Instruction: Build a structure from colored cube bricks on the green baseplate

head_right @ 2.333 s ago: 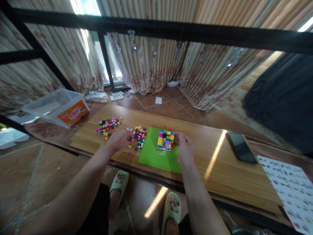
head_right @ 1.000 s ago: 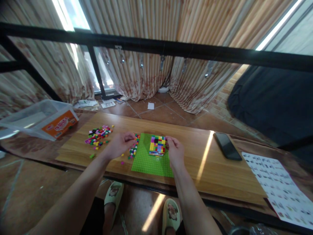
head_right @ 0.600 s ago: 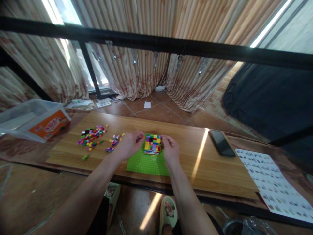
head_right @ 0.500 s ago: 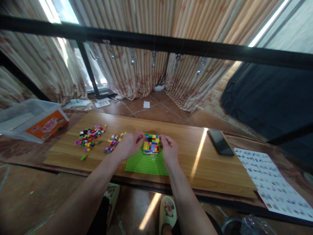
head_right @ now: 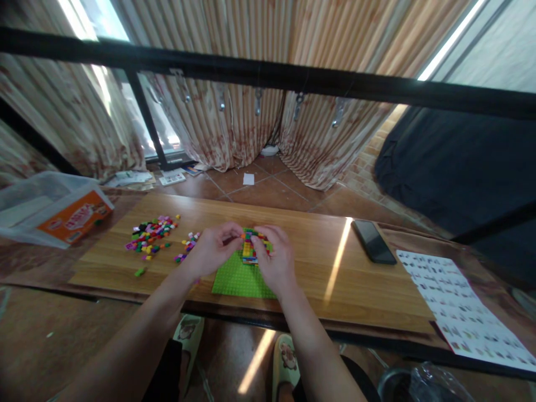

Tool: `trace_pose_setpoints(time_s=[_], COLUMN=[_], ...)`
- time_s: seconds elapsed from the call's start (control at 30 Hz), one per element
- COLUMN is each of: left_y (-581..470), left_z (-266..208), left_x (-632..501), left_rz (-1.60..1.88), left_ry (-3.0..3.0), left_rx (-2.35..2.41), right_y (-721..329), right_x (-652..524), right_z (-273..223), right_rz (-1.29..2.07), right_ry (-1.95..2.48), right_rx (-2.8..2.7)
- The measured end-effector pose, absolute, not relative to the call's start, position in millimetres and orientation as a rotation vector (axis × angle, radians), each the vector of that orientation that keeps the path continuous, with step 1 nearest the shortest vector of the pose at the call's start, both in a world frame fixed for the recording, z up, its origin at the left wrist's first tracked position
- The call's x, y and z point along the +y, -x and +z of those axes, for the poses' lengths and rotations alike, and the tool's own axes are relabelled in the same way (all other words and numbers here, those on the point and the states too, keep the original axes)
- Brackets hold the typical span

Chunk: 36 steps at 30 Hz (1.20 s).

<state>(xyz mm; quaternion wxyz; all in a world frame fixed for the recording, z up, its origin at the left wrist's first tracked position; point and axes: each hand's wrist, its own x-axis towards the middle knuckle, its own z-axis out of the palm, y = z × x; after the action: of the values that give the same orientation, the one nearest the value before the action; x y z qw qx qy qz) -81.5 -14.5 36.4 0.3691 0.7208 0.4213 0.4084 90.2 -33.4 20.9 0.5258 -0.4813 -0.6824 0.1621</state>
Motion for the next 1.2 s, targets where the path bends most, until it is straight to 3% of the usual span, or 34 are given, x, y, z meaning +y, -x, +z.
trace_pose_setpoints(time_s=[0.33, 0.77, 1.03, 1.2], left_y=[69, 58, 75, 71], left_z=[37, 40, 22, 22], left_x=[-20, -25, -9, -8], left_rz=[1.219, 1.198, 1.102, 0.987], left_ry=[-1.371, -1.166, -1.83, -2.111], left_rx=[0.771, 0.766, 1.272, 1.34], right_y=[-78, -78, -97, -104], right_x=[-36, -38, -23, -20], right_z=[23, 29, 28, 25], right_rz=[0.549, 0.743, 0.883, 0.971], right_ry=[1.088, 1.078, 1.043, 1.032], right_rx=[-1.539, -1.345, -0.906, -0.749])
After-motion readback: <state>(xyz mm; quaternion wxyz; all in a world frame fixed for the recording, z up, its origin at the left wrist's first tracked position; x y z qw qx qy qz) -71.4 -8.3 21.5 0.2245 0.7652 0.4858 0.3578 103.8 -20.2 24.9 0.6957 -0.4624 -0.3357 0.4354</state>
